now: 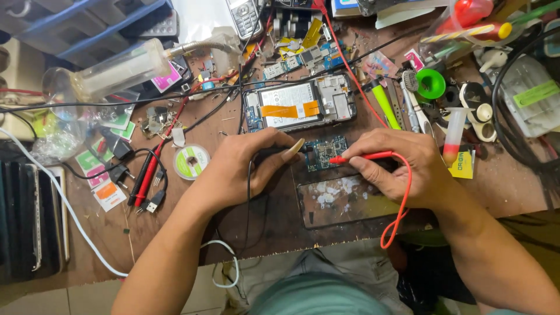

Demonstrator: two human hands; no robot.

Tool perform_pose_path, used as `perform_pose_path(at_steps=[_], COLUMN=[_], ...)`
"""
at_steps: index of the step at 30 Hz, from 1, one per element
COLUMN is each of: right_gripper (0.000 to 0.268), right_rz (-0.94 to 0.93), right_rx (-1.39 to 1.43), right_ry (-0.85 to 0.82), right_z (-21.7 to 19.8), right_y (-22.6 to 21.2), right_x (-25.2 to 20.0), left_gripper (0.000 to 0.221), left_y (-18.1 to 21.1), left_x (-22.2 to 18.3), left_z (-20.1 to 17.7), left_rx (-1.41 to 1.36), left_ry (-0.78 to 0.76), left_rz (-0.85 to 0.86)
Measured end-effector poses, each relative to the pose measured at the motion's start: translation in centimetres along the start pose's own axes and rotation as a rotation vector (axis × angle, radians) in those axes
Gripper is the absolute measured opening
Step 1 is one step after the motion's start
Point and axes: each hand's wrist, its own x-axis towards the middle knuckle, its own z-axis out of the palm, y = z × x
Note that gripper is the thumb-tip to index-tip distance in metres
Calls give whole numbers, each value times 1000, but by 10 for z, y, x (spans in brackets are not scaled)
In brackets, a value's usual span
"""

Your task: Using multimeter probes to test electrical components on a smartphone motherboard.

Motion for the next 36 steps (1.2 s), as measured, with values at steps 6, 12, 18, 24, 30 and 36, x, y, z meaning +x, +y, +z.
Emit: perform_pose_path(at_steps=[6,12,18,24,30,36], right_gripper=[6,7,6,7,7,7], right_rz=[12,5,-5,-6,-39,-43], right_rx=[4,3,9,12,-4,0], right_ry=[23,7,7,1,12,25], right_z=[1,1,2,1,1,2], right_y=[-2,0,-1,1,1,2], right_x=[-1,-3,-1,-3,-1,-1], left_gripper=[14,15,15,15,14,14], left_y=[2,3,2,3,3,5], left_x=[-1,-2,-3,-2,-1,0], left_z=[0,0,1,1,1,0], left_rx=[-3,-13,-11,-10,-3,8], left_ry=[-7,-12,-6,-1,6,-1], left_rz=[-13,-18,-18,-14,-5,-17])
